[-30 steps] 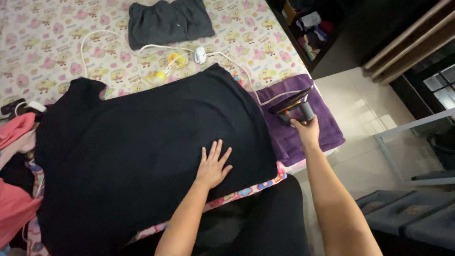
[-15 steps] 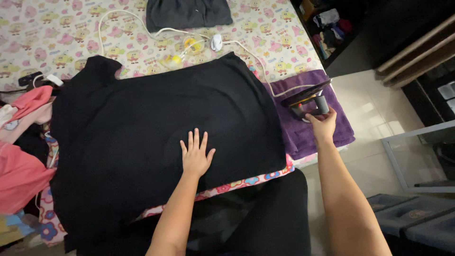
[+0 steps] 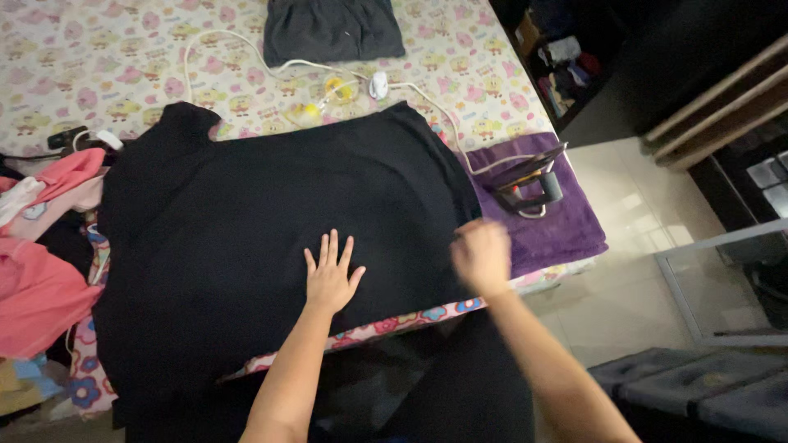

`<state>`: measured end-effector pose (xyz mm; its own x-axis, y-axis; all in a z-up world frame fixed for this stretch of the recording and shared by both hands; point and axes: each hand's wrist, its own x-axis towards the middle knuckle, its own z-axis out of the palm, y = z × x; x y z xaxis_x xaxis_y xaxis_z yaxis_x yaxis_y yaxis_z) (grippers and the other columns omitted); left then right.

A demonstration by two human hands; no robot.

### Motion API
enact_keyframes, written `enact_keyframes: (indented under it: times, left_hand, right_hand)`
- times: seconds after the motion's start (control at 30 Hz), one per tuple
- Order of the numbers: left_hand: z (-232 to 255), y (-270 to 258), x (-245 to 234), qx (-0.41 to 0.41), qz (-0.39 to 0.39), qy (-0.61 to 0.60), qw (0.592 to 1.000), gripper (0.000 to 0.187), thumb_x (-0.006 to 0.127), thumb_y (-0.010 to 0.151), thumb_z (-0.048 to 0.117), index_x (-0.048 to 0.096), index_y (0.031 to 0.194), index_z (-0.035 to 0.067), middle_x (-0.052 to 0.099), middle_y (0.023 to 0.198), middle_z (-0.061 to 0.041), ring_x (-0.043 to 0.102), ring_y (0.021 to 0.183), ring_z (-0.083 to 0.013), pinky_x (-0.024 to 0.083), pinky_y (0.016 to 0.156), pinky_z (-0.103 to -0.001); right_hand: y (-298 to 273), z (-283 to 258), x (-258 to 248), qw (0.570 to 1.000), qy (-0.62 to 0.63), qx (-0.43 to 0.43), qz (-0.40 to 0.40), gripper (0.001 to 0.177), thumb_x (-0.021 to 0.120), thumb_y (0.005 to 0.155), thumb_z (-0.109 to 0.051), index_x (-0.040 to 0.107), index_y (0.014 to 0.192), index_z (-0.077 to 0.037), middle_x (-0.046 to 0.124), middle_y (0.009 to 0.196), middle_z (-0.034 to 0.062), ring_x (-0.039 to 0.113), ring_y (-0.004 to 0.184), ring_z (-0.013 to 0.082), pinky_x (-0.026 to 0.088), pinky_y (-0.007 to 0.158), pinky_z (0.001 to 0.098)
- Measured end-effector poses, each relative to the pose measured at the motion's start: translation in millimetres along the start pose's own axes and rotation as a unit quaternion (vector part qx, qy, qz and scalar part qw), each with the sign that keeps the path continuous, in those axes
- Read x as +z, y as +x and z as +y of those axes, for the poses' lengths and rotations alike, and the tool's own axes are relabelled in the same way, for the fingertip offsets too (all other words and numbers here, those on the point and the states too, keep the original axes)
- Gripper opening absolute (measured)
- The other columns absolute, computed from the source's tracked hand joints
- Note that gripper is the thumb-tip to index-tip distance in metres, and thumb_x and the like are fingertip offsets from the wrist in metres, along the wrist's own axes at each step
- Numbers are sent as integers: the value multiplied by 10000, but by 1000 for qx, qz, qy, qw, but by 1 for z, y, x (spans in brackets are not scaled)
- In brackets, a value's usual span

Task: The person irons a black garment on a bed. They unfold the garment, smooth it out, spray it with water, and use an iron to press it flat. After ironing, they fold the garment neatly.

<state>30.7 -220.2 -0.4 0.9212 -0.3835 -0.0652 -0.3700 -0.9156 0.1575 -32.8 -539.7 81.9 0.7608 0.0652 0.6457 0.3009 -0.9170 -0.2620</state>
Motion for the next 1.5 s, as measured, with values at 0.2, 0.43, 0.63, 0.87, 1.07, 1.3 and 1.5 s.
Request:
enact_keyframes:
  times: [0.2, 0.43, 0.63, 0.87, 1.07, 1.3, 1.5]
  left_hand:
    - [-47, -30, -4, -92, 13, -9, 996, 775, 380, 987, 630, 221, 1619, 212, 75, 1696, -174, 67, 1568, -348, 108, 1204, -658]
    - [-190, -122, -19, -322, -21, 30, 946, 815, 318, 980, 679, 161, 1637, 225, 23, 1701, -180, 29, 1573, -347, 90, 1159, -716]
    - [-298, -205, 2, -324, 113, -11, 939, 765, 451, 987, 599, 336, 1587, 139, 321, 1644, -190, 317, 1512, -382, 264, 1179, -683]
    - [-371, -278, -2, -537, -95, -522, 655, 808, 727, 856, 629, 456, 1425, 124, 525, 1474, -222, 566, 1193, -405, 526, 877, -567]
    - [-367, -294, -28, -451, -155, -482, 735, 578, 953, 718, 362, 684, 1131, 61, 691, 974, -112, 695, 867, -244, 533, 718, -387]
    - [-344, -275, -101, -470, -164, -654, 569, 487, 728, 803, 312, 606, 1210, 73, 749, 982, -194, 758, 870, -380, 616, 646, -474]
    - [-350, -227, -150, -380, -4, -615, 691, 387, 775, 865, 241, 642, 1199, 98, 732, 857, -112, 721, 661, -235, 439, 442, -345]
  right_hand:
    - [-19, -70, 47, 946, 20, -110, -303, 802, 720, 892, -561, 498, 1501, -88, 329, 1646, 213, 296, 1511, 411, 300, 1163, 574]
    - [-36, -51, 27, 875, -80, -104, -466, 1123, 682, 738, -769, 267, 1613, -201, 142, 1699, 178, 149, 1524, 382, 193, 1182, 604]
    - [-44, -6, 23, 837, -168, -142, -501, 895, 695, 843, -448, 268, 1613, -289, 183, 1714, 76, 226, 1529, 310, 300, 1187, 527]
    - [-56, 49, 27, 803, -328, -184, -463, 747, 610, 933, -280, 278, 1602, -286, 249, 1712, -38, 312, 1558, 169, 384, 1208, 383]
    - [-28, 56, 24, 870, -190, 1, -455, 576, 679, 832, -291, 590, 1399, -351, 503, 1531, -43, 515, 1380, 197, 502, 1076, 388]
    - [-11, 80, 4, 923, -10, 260, -283, 329, 751, 864, -184, 810, 1185, -229, 792, 961, 125, 760, 832, 248, 587, 794, 368]
    - [-14, 90, 19, 908, 199, 324, -178, 316, 745, 842, -100, 794, 1153, -135, 776, 946, 60, 699, 822, 123, 545, 738, 291]
